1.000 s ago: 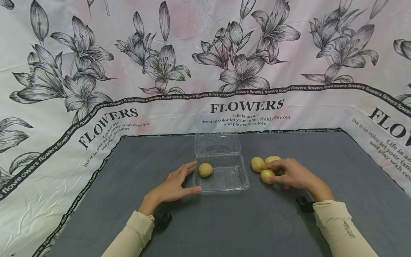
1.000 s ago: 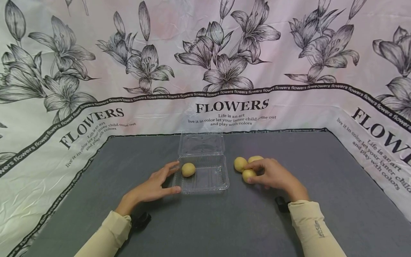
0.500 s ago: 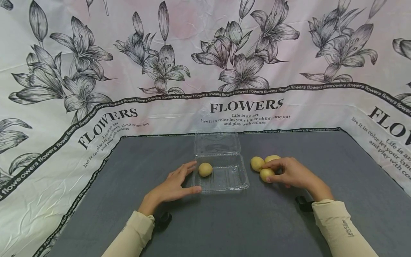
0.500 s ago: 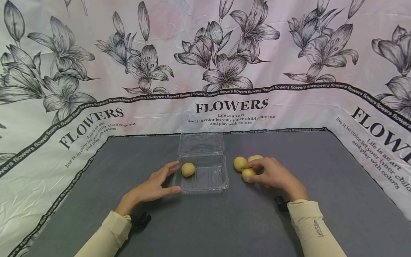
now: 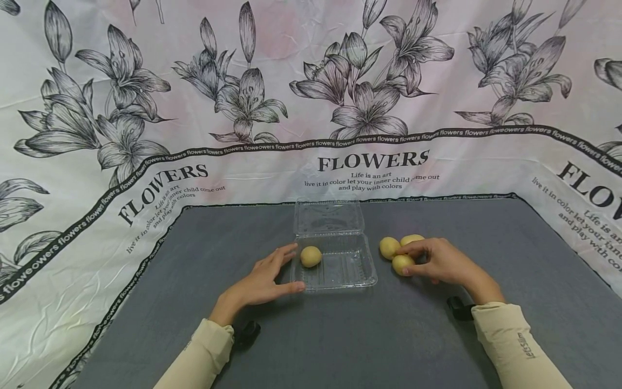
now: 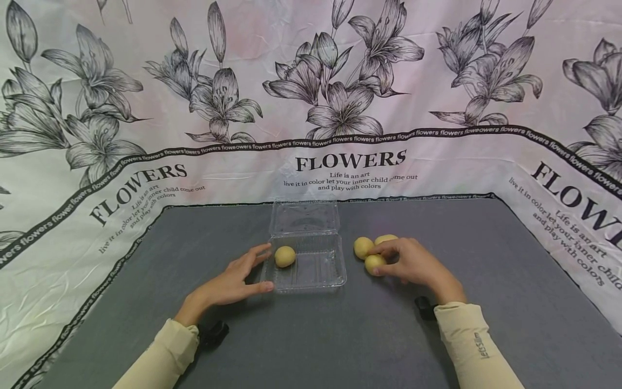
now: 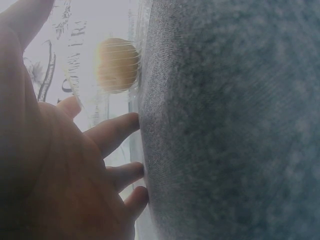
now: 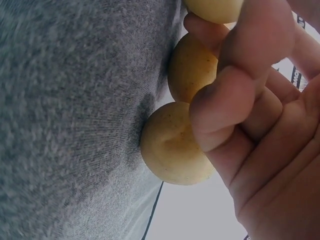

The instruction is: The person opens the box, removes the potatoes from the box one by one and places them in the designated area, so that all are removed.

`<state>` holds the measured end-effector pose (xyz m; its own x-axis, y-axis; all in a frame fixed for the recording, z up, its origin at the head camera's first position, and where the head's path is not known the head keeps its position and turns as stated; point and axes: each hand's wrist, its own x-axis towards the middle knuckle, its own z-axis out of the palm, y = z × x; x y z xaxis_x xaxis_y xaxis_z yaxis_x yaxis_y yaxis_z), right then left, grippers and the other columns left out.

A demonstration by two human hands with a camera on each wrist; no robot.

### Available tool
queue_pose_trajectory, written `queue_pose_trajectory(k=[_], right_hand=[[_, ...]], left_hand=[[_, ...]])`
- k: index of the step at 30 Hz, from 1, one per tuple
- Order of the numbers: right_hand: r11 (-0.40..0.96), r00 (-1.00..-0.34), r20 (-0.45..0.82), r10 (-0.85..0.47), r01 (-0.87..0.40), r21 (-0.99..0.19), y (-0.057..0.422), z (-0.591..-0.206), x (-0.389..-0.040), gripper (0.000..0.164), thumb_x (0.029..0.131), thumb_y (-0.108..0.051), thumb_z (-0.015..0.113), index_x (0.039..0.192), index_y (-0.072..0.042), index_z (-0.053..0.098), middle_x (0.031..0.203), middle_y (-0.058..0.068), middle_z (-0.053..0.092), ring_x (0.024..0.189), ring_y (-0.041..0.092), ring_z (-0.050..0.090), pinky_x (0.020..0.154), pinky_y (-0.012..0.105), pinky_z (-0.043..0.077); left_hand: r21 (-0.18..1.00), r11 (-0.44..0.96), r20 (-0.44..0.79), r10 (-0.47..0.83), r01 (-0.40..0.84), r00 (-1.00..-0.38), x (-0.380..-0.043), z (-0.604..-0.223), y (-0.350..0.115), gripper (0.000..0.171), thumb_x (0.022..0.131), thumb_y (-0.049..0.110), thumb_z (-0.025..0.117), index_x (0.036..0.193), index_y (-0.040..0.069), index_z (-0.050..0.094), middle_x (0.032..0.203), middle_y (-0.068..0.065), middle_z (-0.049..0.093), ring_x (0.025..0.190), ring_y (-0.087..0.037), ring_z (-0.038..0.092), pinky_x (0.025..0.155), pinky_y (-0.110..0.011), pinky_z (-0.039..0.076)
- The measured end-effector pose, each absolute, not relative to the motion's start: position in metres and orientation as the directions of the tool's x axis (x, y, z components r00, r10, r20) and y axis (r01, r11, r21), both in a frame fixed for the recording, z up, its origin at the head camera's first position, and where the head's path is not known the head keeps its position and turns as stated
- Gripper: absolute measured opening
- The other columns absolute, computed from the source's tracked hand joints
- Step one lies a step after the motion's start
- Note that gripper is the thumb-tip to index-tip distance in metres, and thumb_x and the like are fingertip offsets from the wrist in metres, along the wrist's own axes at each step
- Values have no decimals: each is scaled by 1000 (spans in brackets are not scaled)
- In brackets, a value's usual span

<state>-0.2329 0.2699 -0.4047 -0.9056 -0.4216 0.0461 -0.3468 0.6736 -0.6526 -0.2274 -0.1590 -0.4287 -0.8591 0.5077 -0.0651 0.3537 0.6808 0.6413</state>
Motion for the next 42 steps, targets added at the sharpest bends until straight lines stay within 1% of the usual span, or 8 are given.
queue_pose_trajectory(k=[9,14,20,24,30,35,42], right_hand=[[670,-909,44,-414,-337,-662,269,-404,-233,42,82,-24,87,121,-13,75,98,5,75,41,10,49,42,31,48],[674,-914,42,-403,-328,-662,269,-402,-232,41,82,-24,87,120,-13,75,100,7,75,42,11,50,43,31,47],[671,-918,47,-394,-322,-667,271,-401,-232,39,83,-23,86,119,-13,76,101,9,76,44,11,51,43,31,48],[670,-918,56,-392,-326,-667,272,-401,-231,38,84,-22,85,119,-11,76,101,9,77,45,10,51,44,31,49],[678,-922,55,-384,-322,-661,273,-399,-231,40,86,-25,84,121,-9,74,105,11,77,47,9,53,45,31,50],[686,-926,50,-374,-312,-658,274,-397,-230,40,87,-26,83,122,-9,74,107,15,76,50,10,55,46,31,51],[685,-930,48,-364,-302,-663,274,-395,-229,40,86,-26,83,121,-8,74,108,16,76,51,11,55,46,32,51]], left_hand=[[640,683,-65,505,353,-861,-227,-429,-159,95,91,63,67,164,34,12,169,5,24,155,-22,31,123,-65,9],[637,685,-64,504,354,-861,-228,-429,-159,96,91,62,67,164,33,12,170,5,23,155,-22,32,123,-65,9],[635,687,-66,505,354,-860,-229,-432,-160,96,91,63,67,164,34,11,170,7,23,155,-20,31,124,-63,9],[636,683,-60,509,360,-859,-229,-433,-159,97,91,62,67,164,33,11,169,4,26,156,-22,29,124,-64,10],[639,679,-51,508,363,-860,-228,-431,-159,97,91,60,68,164,31,12,168,1,29,157,-25,26,123,-65,11],[638,680,-51,505,361,-861,-228,-431,-158,97,91,61,68,164,30,13,168,0,29,157,-26,26,123,-65,11],[635,683,-53,505,361,-862,-227,-430,-158,97,91,61,68,165,30,13,168,1,28,156,-25,28,123,-65,11]])
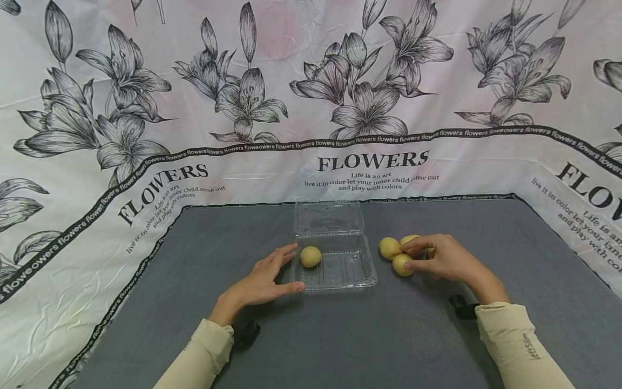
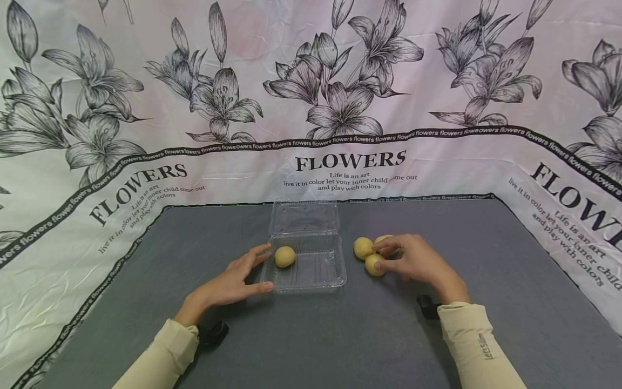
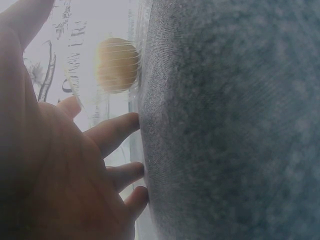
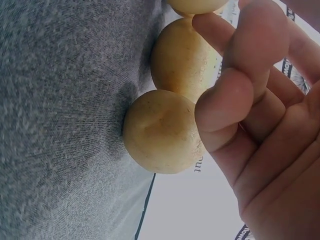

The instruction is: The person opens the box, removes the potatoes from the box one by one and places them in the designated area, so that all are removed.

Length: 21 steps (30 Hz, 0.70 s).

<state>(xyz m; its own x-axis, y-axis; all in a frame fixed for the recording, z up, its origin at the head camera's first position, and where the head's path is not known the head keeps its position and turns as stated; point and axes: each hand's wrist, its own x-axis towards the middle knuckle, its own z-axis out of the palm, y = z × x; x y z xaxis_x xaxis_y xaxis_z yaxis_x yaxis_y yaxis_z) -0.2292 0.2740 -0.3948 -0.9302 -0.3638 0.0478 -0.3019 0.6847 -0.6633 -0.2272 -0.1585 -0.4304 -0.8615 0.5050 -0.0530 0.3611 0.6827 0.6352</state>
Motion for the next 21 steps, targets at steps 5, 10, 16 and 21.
queue_pose_trajectory(k=[5,10,16,21], right_hand=[[683,-931,45,-362,-298,-667,274,-394,-229,39,87,-26,82,121,-7,74,109,17,76,53,11,57,47,32,52],[682,-930,44,-364,-298,-668,274,-392,-228,40,88,-26,82,122,-7,73,110,18,76,56,13,59,48,32,52],[670,-927,52,-372,-307,-676,274,-390,-227,46,89,-28,80,129,-7,69,110,18,75,60,18,63,48,32,52],[666,-930,51,-365,-299,-683,272,-389,-227,47,91,-30,79,132,-11,68,110,15,75,62,20,64,48,32,51]], left_hand=[[633,684,-53,506,363,-861,-228,-431,-159,97,91,61,67,164,31,12,168,1,28,157,-26,27,123,-65,11],[632,687,-57,504,359,-862,-227,-430,-159,97,91,62,67,164,32,12,168,2,28,157,-26,25,123,-64,10],[631,687,-55,502,359,-863,-227,-430,-158,97,91,62,67,164,30,12,168,0,29,157,-26,26,123,-65,11],[630,686,-50,504,364,-862,-228,-431,-159,97,91,61,67,164,29,13,168,1,29,156,-26,28,123,-65,12]])
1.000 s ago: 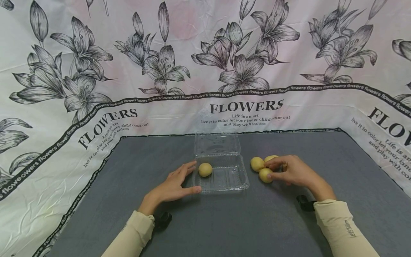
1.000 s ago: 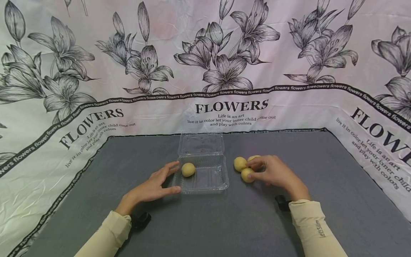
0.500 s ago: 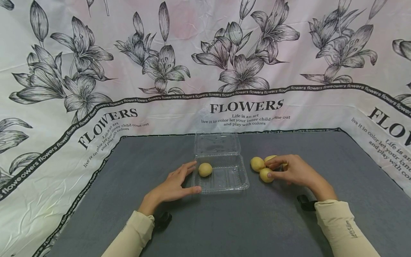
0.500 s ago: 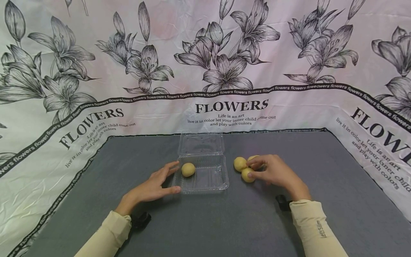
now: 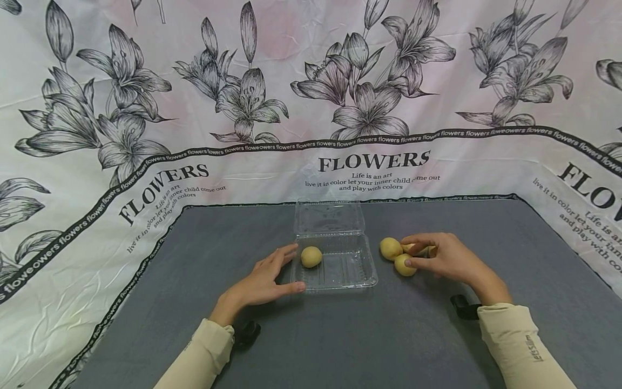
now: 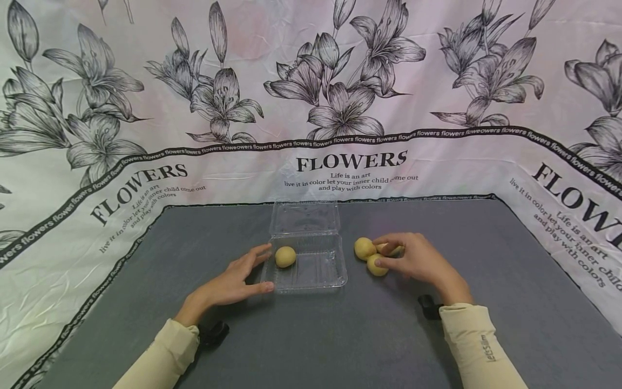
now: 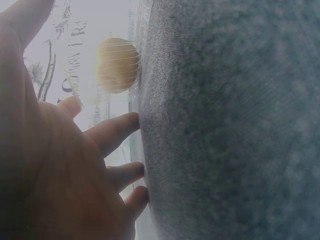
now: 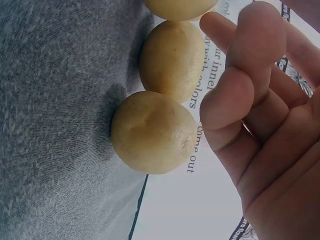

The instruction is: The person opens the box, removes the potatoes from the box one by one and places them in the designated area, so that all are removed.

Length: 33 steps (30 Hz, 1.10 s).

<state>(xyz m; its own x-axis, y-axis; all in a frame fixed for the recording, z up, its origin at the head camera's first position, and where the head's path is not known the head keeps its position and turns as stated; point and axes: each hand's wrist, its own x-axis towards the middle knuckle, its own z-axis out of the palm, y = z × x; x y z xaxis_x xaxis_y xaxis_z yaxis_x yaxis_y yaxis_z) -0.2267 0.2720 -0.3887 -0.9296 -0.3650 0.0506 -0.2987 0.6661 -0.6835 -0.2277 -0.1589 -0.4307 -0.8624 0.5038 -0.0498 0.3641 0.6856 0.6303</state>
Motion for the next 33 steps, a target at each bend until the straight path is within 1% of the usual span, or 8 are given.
queue_pose_trajectory(k=[3,7,12,15,21,28,33], right_hand=[[668,-934,53,-352,-291,-685,270,-388,-227,46,90,-30,80,131,-13,68,109,13,75,67,21,67,51,32,53],[676,-929,103,-356,-332,-658,268,-388,-226,44,90,-30,80,129,-13,70,107,12,76,72,16,67,55,29,53],[680,-912,184,-368,-399,-615,263,-388,-226,40,90,-29,80,125,-13,72,106,11,77,64,6,60,54,26,49],[669,-902,219,-371,-423,-611,260,-389,-227,39,89,-26,81,125,-13,73,105,11,77,62,4,58,54,25,47],[648,-891,264,-370,-451,-614,255,-390,-227,37,89,-21,81,124,-11,73,104,12,77,61,3,58,54,25,48],[629,-882,298,-364,-469,-620,252,-393,-226,37,91,-21,79,126,-9,72,103,11,77,61,4,57,54,26,48],[623,-880,313,-357,-474,-622,250,-392,-225,37,91,-20,79,126,-10,72,103,11,77,63,5,58,55,26,48]], left_hand=[[632,683,-47,505,365,-862,-228,-431,-159,97,91,61,68,164,29,13,168,2,28,156,-25,29,123,-65,12],[633,682,-46,506,367,-862,-228,-430,-159,97,91,61,68,164,29,13,168,2,28,155,-24,31,123,-65,12],[630,685,-49,505,366,-862,-228,-430,-159,97,91,62,67,164,29,13,168,2,28,156,-24,30,123,-65,11],[629,686,-50,505,365,-862,-228,-429,-159,97,91,62,67,164,29,13,168,2,28,156,-25,28,122,-65,12],[626,690,-54,503,363,-863,-227,-429,-159,97,91,62,67,164,31,13,168,2,28,157,-26,26,123,-65,12],[629,688,-53,502,362,-863,-226,-430,-159,96,91,62,68,164,32,13,168,1,29,157,-26,26,122,-65,12],[627,689,-51,502,364,-863,-227,-431,-159,96,91,62,67,164,32,12,168,1,29,157,-26,26,122,-66,12]])
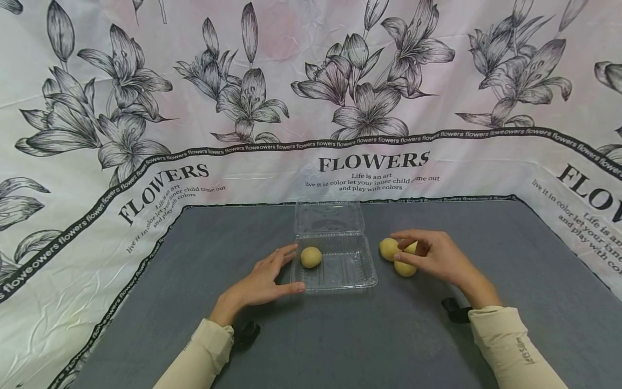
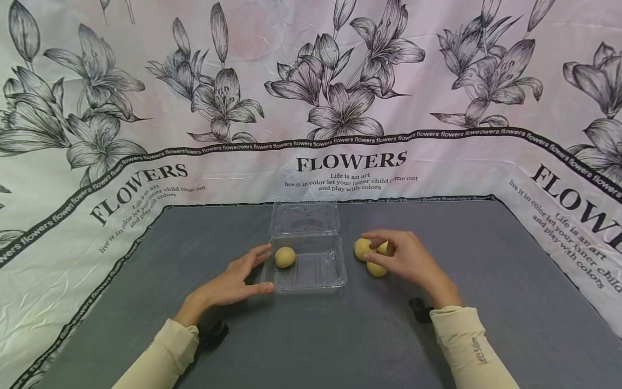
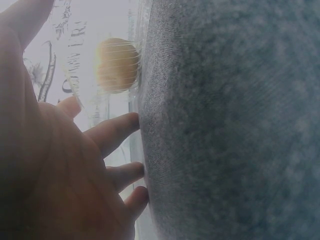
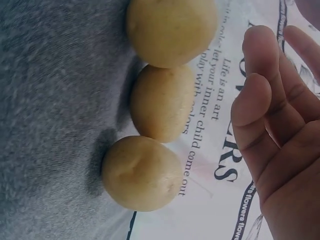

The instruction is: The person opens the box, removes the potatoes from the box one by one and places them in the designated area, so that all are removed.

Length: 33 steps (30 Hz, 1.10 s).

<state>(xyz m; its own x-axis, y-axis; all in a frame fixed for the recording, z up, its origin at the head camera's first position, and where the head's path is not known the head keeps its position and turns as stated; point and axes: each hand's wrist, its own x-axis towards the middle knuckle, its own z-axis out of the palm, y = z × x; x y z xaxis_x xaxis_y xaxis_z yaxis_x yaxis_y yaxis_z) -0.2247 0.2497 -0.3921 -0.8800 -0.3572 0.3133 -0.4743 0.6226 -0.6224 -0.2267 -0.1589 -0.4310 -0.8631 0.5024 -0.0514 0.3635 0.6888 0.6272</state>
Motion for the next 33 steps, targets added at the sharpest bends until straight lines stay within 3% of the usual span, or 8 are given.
queue_pose_trajectory(k=[20,33], right_hand=[[605,-871,349,-347,-492,-626,230,-386,-221,35,90,-24,81,124,-22,74,104,5,78,72,7,60,61,26,50],[523,-803,461,-379,-597,-609,220,-390,-222,36,85,-10,83,120,-14,75,98,11,77,70,4,60,60,26,52]], left_hand=[[631,689,-57,499,356,-865,-227,-430,-159,97,91,62,67,165,31,11,168,1,29,157,-25,27,123,-66,11],[626,692,-54,499,360,-865,-227,-430,-157,97,91,63,67,164,32,12,168,1,29,157,-25,26,122,-66,12]])
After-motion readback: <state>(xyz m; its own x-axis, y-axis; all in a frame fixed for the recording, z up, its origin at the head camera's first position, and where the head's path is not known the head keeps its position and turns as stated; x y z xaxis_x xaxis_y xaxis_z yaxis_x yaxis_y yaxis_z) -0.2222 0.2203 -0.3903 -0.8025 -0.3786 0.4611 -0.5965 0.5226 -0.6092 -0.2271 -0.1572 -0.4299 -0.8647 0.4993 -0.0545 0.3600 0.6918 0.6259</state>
